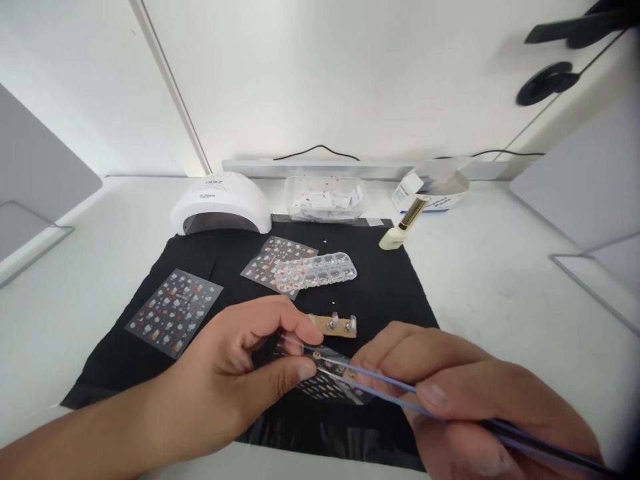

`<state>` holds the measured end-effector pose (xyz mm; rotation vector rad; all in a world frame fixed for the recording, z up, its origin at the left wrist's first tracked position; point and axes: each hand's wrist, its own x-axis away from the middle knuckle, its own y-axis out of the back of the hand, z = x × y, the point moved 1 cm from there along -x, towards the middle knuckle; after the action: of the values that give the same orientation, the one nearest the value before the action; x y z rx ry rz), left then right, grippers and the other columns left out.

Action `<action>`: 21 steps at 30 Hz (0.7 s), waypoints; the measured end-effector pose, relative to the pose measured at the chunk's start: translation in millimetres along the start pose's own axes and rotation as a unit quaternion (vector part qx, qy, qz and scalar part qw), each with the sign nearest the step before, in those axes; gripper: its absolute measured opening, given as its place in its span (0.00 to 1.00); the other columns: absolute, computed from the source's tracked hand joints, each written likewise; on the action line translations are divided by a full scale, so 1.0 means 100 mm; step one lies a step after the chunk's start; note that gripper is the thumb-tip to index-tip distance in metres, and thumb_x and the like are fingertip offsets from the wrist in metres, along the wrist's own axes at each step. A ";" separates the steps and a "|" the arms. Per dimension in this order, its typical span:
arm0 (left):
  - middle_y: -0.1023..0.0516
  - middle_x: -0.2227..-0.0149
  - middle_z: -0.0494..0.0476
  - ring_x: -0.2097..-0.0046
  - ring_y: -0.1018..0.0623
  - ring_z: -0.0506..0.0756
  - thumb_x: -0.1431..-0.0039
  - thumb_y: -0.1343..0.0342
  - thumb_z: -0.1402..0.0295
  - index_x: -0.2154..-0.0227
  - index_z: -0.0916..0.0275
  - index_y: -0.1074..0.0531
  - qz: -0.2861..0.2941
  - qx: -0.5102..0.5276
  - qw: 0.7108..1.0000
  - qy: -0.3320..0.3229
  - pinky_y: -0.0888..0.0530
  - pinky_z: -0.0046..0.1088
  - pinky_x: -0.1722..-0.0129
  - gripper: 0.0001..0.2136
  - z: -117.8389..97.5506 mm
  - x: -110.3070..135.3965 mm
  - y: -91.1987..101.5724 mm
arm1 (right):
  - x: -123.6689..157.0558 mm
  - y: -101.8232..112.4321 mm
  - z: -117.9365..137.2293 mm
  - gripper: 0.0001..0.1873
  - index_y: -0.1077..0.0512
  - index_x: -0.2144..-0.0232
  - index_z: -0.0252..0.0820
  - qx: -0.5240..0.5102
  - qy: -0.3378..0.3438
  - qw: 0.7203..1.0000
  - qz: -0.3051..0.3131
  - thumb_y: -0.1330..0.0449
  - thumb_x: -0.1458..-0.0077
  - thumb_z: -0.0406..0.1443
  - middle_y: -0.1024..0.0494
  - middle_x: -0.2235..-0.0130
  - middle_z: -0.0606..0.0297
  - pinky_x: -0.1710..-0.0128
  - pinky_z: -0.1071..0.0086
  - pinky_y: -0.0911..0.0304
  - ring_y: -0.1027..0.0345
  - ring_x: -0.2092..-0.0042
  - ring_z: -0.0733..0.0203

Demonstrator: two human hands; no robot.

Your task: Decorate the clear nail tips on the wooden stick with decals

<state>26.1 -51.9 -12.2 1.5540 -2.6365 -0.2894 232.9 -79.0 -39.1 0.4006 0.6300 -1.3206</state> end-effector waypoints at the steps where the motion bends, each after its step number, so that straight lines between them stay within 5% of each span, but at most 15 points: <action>1: 0.28 0.67 0.48 0.66 0.27 0.47 0.40 0.40 0.73 0.63 0.58 0.26 0.003 0.003 1.000 0.007 0.29 0.19 0.66 0.04 0.00 0.00 0.00 | -0.01 0.00 0.00 0.12 0.25 0.54 0.47 -0.004 -0.003 1.000 -0.001 0.45 0.37 0.36 0.25 0.67 0.59 0.70 0.58 0.27 0.28 0.68 0.55; 21: 0.27 0.64 0.53 0.62 0.27 0.53 0.33 0.49 0.66 0.63 0.58 0.31 0.072 -0.021 0.993 0.089 0.30 0.29 0.63 0.04 0.01 0.07 -0.04 | -0.09 0.00 0.07 0.11 0.22 0.58 0.45 -0.071 -0.087 0.994 -0.006 0.44 0.37 0.35 0.24 0.70 0.59 0.72 0.61 0.28 0.27 0.69 0.56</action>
<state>25.8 -59.4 -14.0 1.3035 -2.5686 -0.1874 232.8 -75.8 -28.1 0.1642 0.5753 -1.2977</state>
